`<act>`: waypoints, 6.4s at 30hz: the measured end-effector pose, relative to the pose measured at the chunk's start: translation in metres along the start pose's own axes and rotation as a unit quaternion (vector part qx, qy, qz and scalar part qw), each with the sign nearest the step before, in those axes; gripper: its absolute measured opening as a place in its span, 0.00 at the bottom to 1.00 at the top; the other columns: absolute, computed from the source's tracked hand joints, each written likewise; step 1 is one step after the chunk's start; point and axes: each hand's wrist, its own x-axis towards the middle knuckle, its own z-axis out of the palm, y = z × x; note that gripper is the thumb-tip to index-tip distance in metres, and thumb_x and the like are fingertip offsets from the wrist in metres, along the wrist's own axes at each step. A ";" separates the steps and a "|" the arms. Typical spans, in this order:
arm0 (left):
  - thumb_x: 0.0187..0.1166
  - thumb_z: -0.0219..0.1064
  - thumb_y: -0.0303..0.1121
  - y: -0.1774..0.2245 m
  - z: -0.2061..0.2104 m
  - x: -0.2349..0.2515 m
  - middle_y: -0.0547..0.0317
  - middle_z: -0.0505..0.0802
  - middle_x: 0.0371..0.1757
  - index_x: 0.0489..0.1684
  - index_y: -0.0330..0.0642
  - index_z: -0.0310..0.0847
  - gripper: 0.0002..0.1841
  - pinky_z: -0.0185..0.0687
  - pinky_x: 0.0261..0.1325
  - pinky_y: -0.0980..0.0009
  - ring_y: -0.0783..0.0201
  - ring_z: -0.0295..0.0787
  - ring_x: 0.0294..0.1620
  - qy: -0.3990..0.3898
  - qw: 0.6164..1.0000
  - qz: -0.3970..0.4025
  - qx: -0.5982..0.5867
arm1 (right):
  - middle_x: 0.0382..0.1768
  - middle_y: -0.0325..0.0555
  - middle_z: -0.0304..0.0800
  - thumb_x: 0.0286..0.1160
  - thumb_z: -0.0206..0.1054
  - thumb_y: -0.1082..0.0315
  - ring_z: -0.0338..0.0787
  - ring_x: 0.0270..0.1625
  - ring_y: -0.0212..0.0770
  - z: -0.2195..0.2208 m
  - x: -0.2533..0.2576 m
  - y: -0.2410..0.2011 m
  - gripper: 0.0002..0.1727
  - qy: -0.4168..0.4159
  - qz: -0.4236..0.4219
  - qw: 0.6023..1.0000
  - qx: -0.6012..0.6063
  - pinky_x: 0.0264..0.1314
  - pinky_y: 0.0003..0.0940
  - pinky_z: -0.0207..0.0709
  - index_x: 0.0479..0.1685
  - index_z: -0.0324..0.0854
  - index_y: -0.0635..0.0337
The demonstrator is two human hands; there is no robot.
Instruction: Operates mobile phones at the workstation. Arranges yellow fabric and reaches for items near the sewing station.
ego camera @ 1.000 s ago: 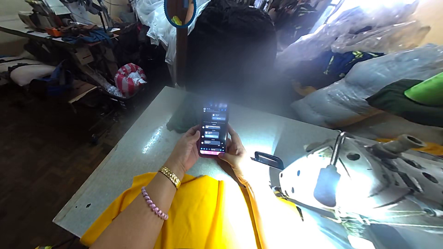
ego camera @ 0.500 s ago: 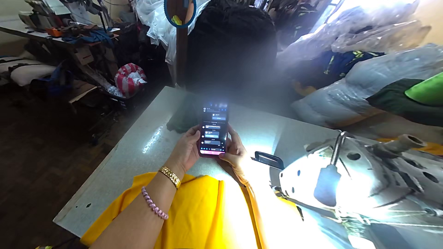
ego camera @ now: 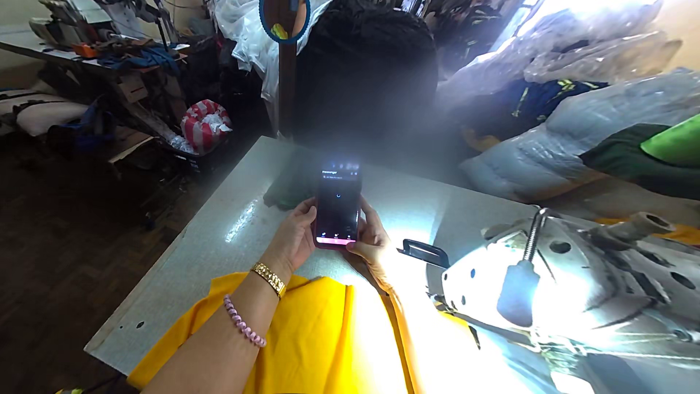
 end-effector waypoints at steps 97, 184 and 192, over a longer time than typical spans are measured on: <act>0.95 0.40 0.48 -0.006 0.003 -0.003 0.54 0.88 0.66 0.78 0.52 0.69 0.22 0.84 0.63 0.54 0.58 0.87 0.64 0.040 0.996 0.018 0.074 | 0.68 0.45 0.86 0.87 0.37 0.57 0.93 0.59 0.42 0.025 -0.001 0.007 0.30 0.100 -0.010 0.991 0.089 0.50 0.42 0.90 0.89 0.56 0.40; 0.96 0.37 0.47 -0.004 0.000 0.001 0.53 0.91 0.60 0.73 0.51 0.72 0.22 0.87 0.56 0.58 0.59 0.90 0.58 0.018 0.997 0.021 0.071 | 0.65 0.44 0.88 0.89 0.37 0.55 0.93 0.58 0.42 0.024 0.001 0.009 0.27 0.098 -0.018 0.991 0.085 0.49 0.42 0.90 0.86 0.59 0.38; 0.96 0.37 0.46 -0.003 0.000 0.000 0.53 0.91 0.60 0.73 0.50 0.71 0.22 0.87 0.57 0.58 0.59 0.90 0.58 0.022 0.998 0.017 0.064 | 0.65 0.44 0.88 0.88 0.38 0.55 0.93 0.58 0.41 0.022 0.003 0.011 0.27 0.092 -0.021 0.992 0.080 0.48 0.40 0.90 0.86 0.59 0.37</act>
